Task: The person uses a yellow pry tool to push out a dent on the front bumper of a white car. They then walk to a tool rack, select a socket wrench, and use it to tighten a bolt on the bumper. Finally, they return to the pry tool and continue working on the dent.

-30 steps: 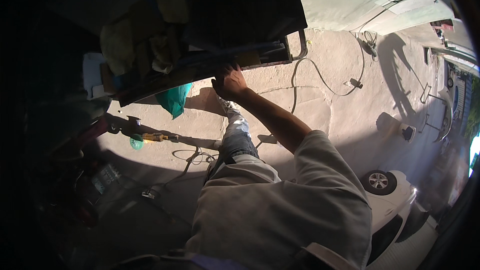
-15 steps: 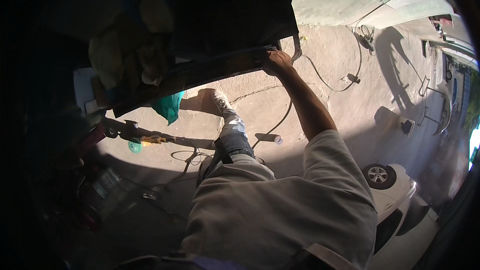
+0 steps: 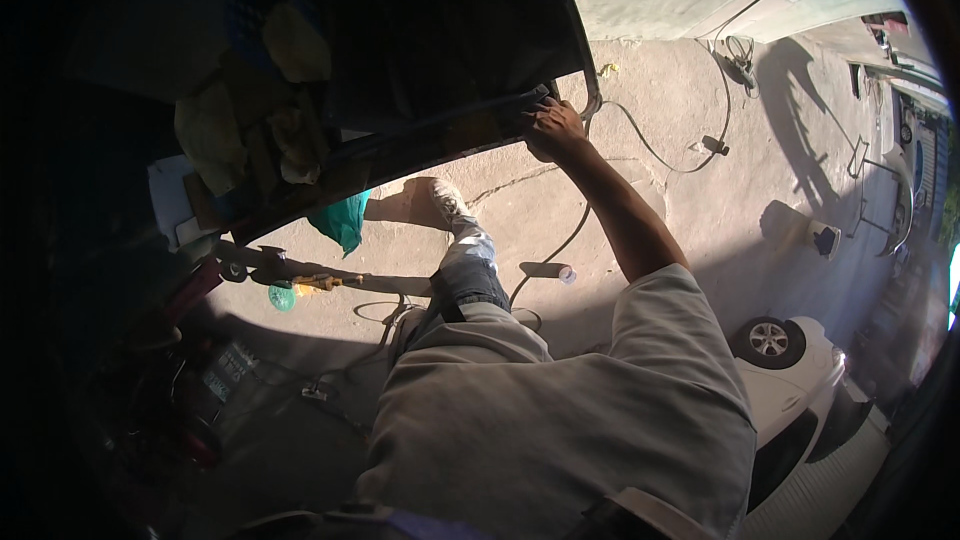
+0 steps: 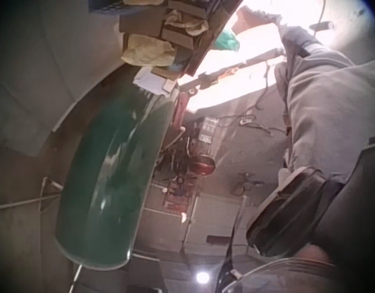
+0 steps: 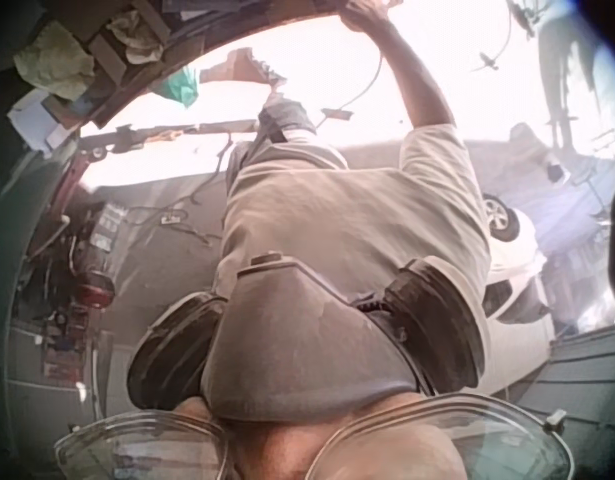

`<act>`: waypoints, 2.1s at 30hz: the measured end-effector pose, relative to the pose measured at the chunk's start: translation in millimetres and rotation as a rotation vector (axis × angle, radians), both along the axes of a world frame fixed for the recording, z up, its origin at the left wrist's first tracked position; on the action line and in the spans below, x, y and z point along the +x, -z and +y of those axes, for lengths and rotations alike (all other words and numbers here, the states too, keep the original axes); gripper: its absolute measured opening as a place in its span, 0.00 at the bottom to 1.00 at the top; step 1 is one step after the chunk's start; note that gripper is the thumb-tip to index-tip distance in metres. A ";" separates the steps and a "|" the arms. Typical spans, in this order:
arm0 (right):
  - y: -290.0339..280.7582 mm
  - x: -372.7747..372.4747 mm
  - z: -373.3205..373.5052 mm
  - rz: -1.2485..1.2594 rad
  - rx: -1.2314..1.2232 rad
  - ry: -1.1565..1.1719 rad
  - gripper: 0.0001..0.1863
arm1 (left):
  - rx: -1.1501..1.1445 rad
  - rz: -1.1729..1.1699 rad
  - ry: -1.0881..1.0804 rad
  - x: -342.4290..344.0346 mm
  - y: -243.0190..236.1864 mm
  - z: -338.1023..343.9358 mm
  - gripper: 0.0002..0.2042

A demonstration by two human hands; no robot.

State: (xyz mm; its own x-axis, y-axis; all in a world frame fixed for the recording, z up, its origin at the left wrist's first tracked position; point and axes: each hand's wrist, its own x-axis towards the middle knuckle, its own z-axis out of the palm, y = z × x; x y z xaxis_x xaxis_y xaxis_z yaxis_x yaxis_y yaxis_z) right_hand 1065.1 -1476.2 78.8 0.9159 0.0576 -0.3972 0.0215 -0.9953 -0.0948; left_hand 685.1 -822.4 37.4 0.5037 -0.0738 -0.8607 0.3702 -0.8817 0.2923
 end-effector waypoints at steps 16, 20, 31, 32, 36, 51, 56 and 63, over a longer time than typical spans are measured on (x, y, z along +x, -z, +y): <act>32.6 -30.7 -0.5 -0.471 0.266 0.087 0.20 | -0.098 -0.079 0.005 77.3 34.1 -62.4 0.13; 33.9 -33.0 9.0 -0.593 0.366 0.176 0.20 | -0.050 -0.037 0.053 50.9 19.2 -22.6 0.13; 8.6 -83.0 89.6 -0.420 0.709 0.261 0.17 | -0.008 -0.016 0.134 41.4 -5.9 26.1 0.13; 10.9 -99.8 100.3 -0.434 0.719 0.243 0.17 | -0.010 -0.018 0.139 41.8 -5.6 27.0 0.13; 26.7 -167.2 126.1 -0.128 0.644 0.350 0.13 | -0.019 -0.039 0.131 37.4 -1.1 31.4 0.13; 74.6 -182.4 178.3 0.280 0.351 0.024 0.18 | -0.027 -0.452 0.058 -126.1 36.6 40.5 0.13; 108.2 -174.2 206.1 0.167 0.145 -0.485 0.16 | -0.008 -0.616 -0.484 -245.9 69.8 30.9 0.13; 98.1 -210.1 354.9 0.477 0.281 -1.245 0.14 | 0.092 -0.238 -1.531 -416.4 91.9 -4.6 0.16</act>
State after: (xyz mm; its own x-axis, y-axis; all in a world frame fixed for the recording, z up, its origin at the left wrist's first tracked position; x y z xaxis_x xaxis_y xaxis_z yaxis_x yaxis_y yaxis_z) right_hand 855.0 -1121.4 -19.3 -0.0236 0.8683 -0.4955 0.7911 -0.2867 -0.5402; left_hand 268.8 -827.0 -54.5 0.1667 0.6680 -0.7253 0.8578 0.2644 0.4407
